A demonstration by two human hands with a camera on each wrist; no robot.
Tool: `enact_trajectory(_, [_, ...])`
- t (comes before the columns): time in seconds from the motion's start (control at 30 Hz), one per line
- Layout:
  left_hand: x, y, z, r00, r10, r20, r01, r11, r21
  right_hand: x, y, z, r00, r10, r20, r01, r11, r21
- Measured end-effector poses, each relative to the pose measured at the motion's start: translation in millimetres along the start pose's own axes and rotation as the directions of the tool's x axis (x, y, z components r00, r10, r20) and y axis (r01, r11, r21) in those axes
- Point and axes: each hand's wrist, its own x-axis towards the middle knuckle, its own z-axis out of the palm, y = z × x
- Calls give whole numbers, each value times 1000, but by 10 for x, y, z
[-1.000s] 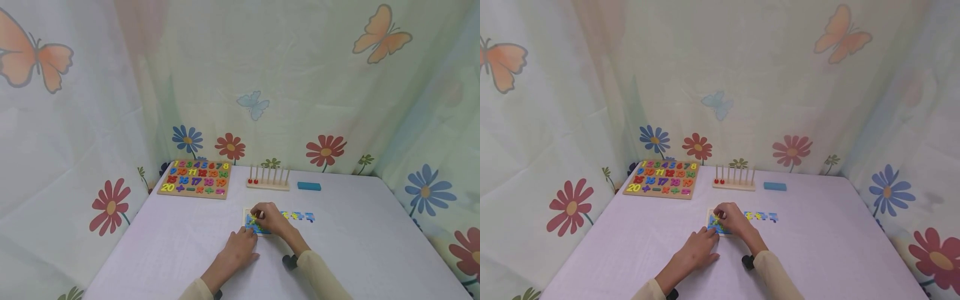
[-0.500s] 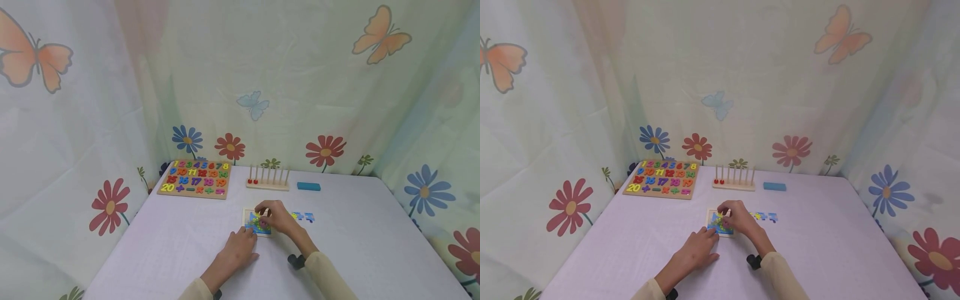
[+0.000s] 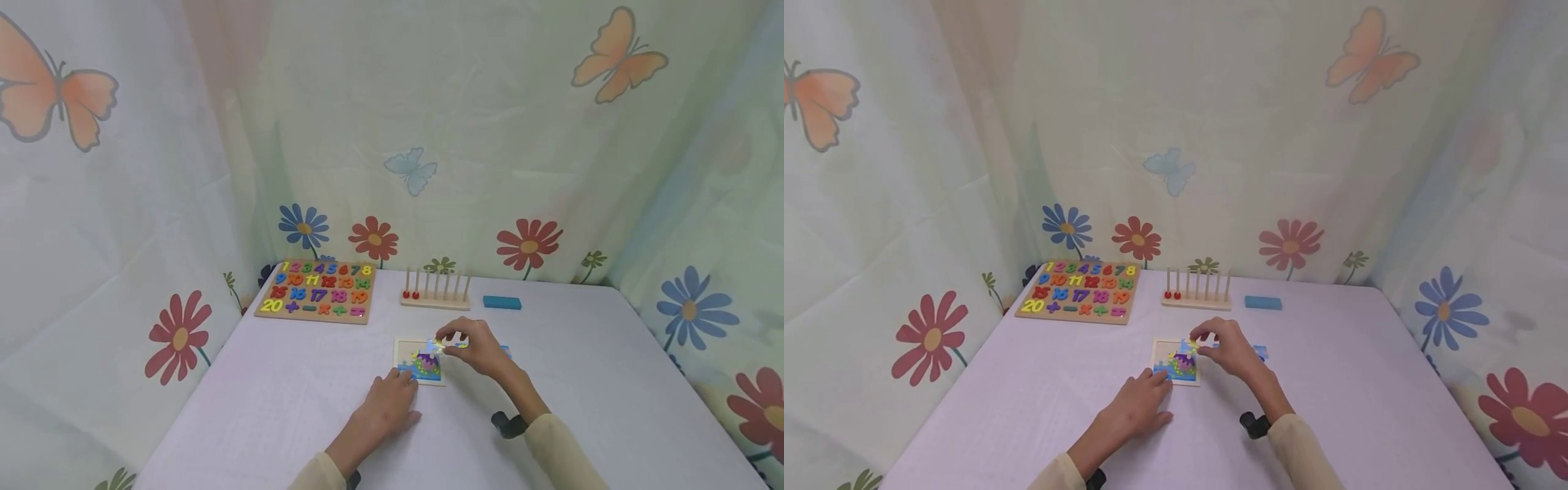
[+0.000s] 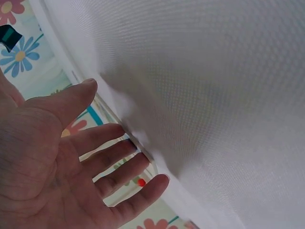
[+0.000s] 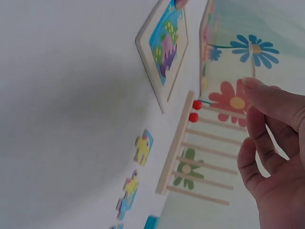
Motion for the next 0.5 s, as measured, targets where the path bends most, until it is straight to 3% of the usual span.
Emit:
enact_trajectory(0.23, [-8,-9,1,1000,1,-4,-1,1000,-4,-123,42,-171,994,110,20,-110,994,-19])
enact_trajectory(0.5, [-42,-14,-28,1000,17,-22,-18,999,-31,-266,149,-240,988,155,20,-154,987,-40])
